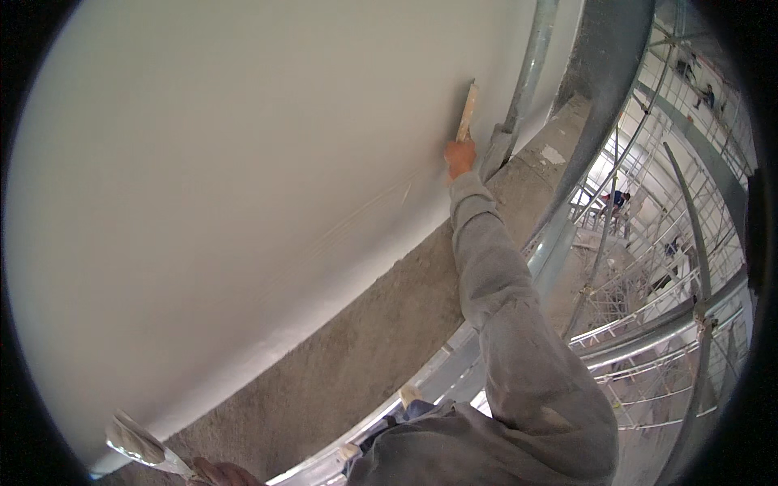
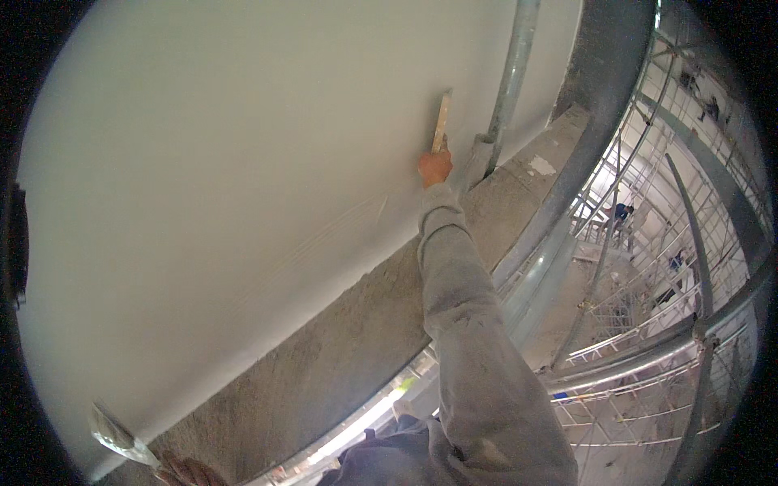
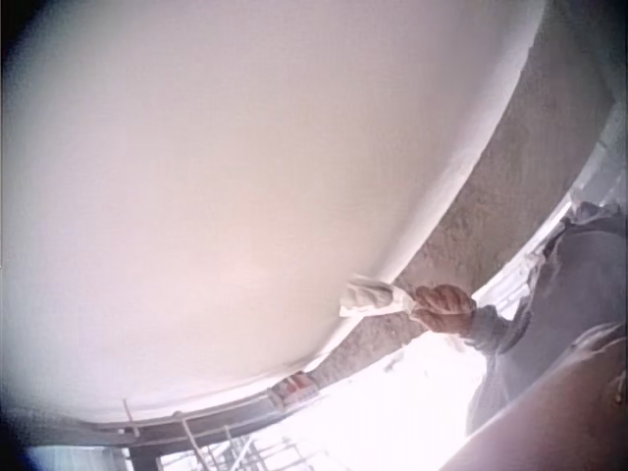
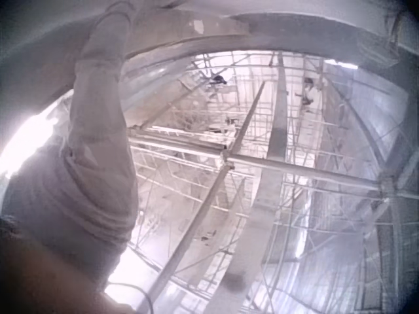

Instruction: The person applies plaster to a ceiling using a hawk and trowel while standing on scaffolding. They repeatedly scoop plaster from the hawk and spread it across the ceiling surface, smoothing it with the trowel.

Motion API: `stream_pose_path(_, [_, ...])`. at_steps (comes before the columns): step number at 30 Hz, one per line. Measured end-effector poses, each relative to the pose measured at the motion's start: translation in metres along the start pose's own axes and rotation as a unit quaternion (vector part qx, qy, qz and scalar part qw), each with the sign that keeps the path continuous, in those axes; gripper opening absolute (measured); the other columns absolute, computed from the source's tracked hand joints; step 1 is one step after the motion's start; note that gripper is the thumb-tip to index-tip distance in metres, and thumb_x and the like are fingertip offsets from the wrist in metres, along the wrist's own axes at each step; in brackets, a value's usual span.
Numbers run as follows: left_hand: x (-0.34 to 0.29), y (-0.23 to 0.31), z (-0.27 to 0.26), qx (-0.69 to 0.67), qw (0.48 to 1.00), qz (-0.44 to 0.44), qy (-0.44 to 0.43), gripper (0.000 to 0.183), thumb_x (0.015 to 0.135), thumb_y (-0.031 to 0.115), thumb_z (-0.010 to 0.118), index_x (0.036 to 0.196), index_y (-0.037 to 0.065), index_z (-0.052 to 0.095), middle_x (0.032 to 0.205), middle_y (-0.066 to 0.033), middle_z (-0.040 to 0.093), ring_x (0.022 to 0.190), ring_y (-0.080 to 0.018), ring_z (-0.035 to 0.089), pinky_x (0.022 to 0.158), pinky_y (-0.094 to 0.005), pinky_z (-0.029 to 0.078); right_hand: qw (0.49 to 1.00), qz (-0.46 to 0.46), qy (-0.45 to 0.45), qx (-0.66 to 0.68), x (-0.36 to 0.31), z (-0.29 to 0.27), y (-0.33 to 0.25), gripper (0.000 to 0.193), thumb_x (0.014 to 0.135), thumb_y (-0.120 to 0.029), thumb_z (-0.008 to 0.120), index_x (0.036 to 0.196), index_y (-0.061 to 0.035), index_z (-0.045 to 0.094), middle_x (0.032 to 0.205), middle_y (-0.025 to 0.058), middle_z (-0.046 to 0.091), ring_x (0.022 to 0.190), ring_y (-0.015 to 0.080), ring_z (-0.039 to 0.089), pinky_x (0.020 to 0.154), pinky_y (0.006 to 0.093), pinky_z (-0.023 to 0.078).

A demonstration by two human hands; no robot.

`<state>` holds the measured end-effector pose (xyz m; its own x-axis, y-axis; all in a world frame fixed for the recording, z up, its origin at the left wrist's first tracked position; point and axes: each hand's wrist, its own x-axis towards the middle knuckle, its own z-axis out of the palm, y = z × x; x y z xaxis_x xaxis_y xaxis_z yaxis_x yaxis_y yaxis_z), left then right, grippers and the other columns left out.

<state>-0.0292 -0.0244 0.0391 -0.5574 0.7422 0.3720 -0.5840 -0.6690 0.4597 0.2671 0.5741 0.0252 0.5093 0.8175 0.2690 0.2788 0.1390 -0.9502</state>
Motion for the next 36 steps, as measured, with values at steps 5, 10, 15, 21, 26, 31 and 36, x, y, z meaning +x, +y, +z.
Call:
stream_pose_path(5, [-0.007, 0.043, -0.013, -0.016, 0.997, -0.022, 0.069, 0.038, 0.082, 0.041, 0.046, 0.077, 0.005, 0.039, 0.049, -0.0078, 0.041, 0.033, -0.0155, 0.034, 0.026, -0.0267, 0.032, 0.993, 0.070, -0.080, 0.043, -0.077, 0.008, 0.007, 0.035, 0.072, -0.004, 0.047, 0.107, -0.0055, 0.046, 0.083, 0.0100, 0.053, 0.078, 0.0221, 0.053, 0.070, 0.0307, 0.043])
stream_pose_path(10, [-0.024, 0.105, -0.035, 0.018, 0.996, -0.050, 0.069, 0.038, 0.081, 0.040, 0.049, 0.077, 0.003, 0.040, 0.049, -0.0062, 0.040, 0.032, -0.0123, 0.032, 0.024, -0.0249, 0.029, 0.990, 0.043, -0.134, 0.008, -0.182, 0.033, -0.006, 0.021, 0.075, -0.004, 0.046, 0.096, -0.0037, 0.046, 0.080, 0.0061, 0.052, 0.075, 0.0194, 0.051, 0.067, 0.0292, 0.041])
stream_pose_path(15, [-0.033, 0.169, -0.091, 0.037, 0.992, -0.041, -0.110, 0.036, 0.087, 0.036, 0.033, 0.096, 0.001, 0.038, 0.052, -0.0054, 0.039, 0.028, -0.0101, 0.034, 0.021, -0.0238, 0.034, 0.881, -0.302, -0.189, -0.310, -0.222, 0.054, 0.035, 0.012, 0.077, -0.005, 0.045, 0.089, -0.0035, 0.046, 0.075, 0.0044, 0.050, 0.071, 0.0176, 0.050, 0.063, 0.0272, 0.040])
stream_pose_path(21, [-0.040, 0.221, -0.096, 0.015, 0.987, 0.044, -0.156, 0.046, 0.090, 0.032, 0.028, 0.123, 0.002, 0.025, 0.054, -0.0054, 0.037, 0.028, -0.0094, 0.035, 0.018, -0.0240, 0.036, 0.957, 0.180, -0.170, 0.154, -0.427, 0.063, -0.112, 0.015, 0.073, -0.009, 0.052, 0.088, -0.0081, 0.050, 0.076, 0.0046, 0.050, 0.074, 0.0196, 0.050, 0.066, 0.0308, 0.039])
stream_pose_path(26, [-0.045, 0.241, -0.108, 0.005, 0.988, 0.057, -0.146, 0.046, 0.090, 0.031, 0.028, 0.126, 0.003, 0.022, 0.053, -0.0051, 0.036, 0.028, -0.0088, 0.034, 0.018, -0.0231, 0.034, 0.957, 0.134, -0.200, 0.162, -0.528, 0.071, -0.148, 0.015, 0.068, -0.006, 0.054, 0.083, -0.0097, 0.054, 0.079, 0.0046, 0.052, 0.078, 0.0219, 0.051, 0.070, 0.0330, 0.039])
stream_pose_path(31, [-0.055, 0.246, -0.107, 0.008, 0.996, 0.024, -0.088, 0.041, 0.089, 0.034, 0.029, 0.102, -0.004, 0.035, 0.052, -0.0056, 0.037, 0.029, -0.0089, 0.034, 0.018, -0.0248, 0.032, 0.904, 0.198, -0.271, 0.265, -0.587, 0.047, -0.190, 0.017, 0.064, -0.002, 0.057, 0.078, -0.0112, 0.058, 0.082, 0.0047, 0.054, 0.083, 0.0243, 0.051, 0.075, 0.0352, 0.039])
stream_pose_path(36, [-0.069, 0.250, -0.098, 0.100, 0.995, -0.001, -0.024, 0.039, 0.089, 0.035, 0.031, 0.090, -0.004, 0.036, 0.051, -0.0054, 0.039, 0.029, -0.0105, 0.037, 0.020, -0.0246, 0.034, 0.870, -0.413, -0.268, -0.027, -0.604, -0.046, -0.209, 0.016, 0.063, 0.006, 0.051, 0.074, -0.0045, 0.057, 0.078, 0.0117, 0.057, 0.081, 0.0216, 0.053, 0.073, 0.0346, 0.041])
